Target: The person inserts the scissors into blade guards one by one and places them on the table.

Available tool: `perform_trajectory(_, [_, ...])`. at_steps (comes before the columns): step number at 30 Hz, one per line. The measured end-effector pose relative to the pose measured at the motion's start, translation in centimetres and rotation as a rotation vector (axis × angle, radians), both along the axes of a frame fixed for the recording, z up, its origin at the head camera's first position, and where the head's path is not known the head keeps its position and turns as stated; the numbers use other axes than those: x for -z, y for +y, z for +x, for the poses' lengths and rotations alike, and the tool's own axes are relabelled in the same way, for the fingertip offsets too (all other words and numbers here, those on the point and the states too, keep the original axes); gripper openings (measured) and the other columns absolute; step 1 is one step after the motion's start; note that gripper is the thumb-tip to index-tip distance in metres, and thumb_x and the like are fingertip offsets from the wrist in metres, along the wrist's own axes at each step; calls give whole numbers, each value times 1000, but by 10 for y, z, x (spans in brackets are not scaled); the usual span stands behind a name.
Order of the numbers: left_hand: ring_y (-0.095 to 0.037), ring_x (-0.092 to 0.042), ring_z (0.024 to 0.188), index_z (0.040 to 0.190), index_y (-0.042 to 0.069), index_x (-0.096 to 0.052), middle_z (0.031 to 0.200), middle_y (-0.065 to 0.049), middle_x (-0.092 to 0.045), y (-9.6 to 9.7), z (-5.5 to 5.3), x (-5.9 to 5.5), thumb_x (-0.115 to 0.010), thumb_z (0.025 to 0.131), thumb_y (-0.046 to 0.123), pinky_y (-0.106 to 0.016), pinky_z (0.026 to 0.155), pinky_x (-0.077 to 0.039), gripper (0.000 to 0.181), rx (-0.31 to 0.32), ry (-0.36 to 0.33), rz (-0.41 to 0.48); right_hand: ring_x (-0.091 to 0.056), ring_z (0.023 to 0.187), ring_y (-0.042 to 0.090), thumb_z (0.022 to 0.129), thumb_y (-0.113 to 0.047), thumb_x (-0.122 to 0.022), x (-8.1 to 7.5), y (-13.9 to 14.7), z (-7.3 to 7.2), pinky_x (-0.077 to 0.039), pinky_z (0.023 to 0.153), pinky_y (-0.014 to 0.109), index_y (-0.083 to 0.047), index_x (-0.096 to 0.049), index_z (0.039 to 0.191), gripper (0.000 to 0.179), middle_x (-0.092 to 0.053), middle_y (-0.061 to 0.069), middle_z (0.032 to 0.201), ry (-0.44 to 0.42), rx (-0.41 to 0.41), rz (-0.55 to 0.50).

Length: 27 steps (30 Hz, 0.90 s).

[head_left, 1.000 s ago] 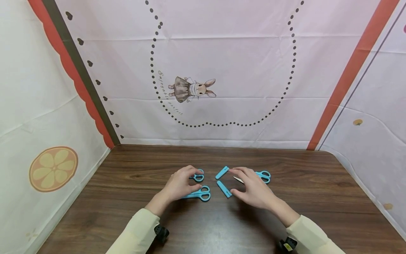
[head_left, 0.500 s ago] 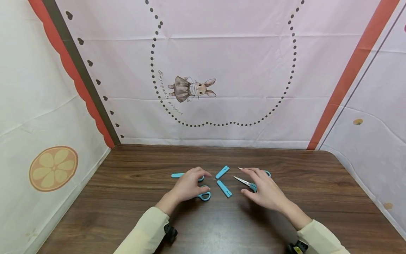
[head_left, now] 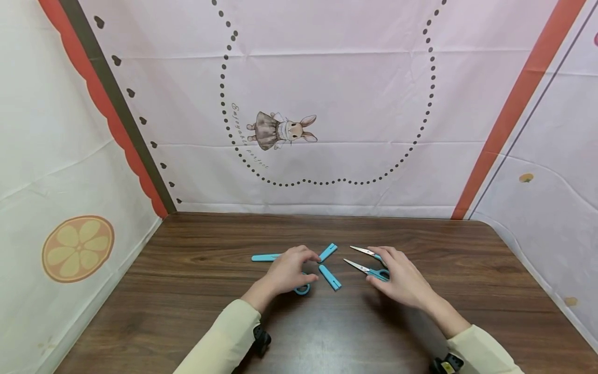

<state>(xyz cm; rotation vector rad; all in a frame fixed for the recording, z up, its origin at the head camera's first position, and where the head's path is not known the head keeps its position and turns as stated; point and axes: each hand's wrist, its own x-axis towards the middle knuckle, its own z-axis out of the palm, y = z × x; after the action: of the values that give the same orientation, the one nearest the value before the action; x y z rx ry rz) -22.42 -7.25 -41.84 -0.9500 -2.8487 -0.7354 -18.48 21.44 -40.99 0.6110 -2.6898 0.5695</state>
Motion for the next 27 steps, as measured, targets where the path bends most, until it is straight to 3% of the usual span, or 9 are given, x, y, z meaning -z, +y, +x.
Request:
perform_trajectory(21, [-13, -57, 92, 109, 21, -66, 102, 5, -59, 20, -7, 7, -73, 78, 30, -28, 73, -47, 32, -31, -25, -72, -54, 94, 30, 74, -34, -74, 9, 19, 4, -45, 73, 46, -11, -53, 125, 59, -56, 13, 108, -68, 114, 30])
perform_trajectory(27, [-12, -57, 90, 108, 20, -66, 102, 5, -59, 24, -10, 6, -73, 78, 29, -27, 71, -46, 32, -39, -31, -94, -53, 85, 25, 72, -34, -76, 12, 21, 4, -43, 65, 38, -11, -55, 122, 59, -57, 10, 102, -84, 126, 35])
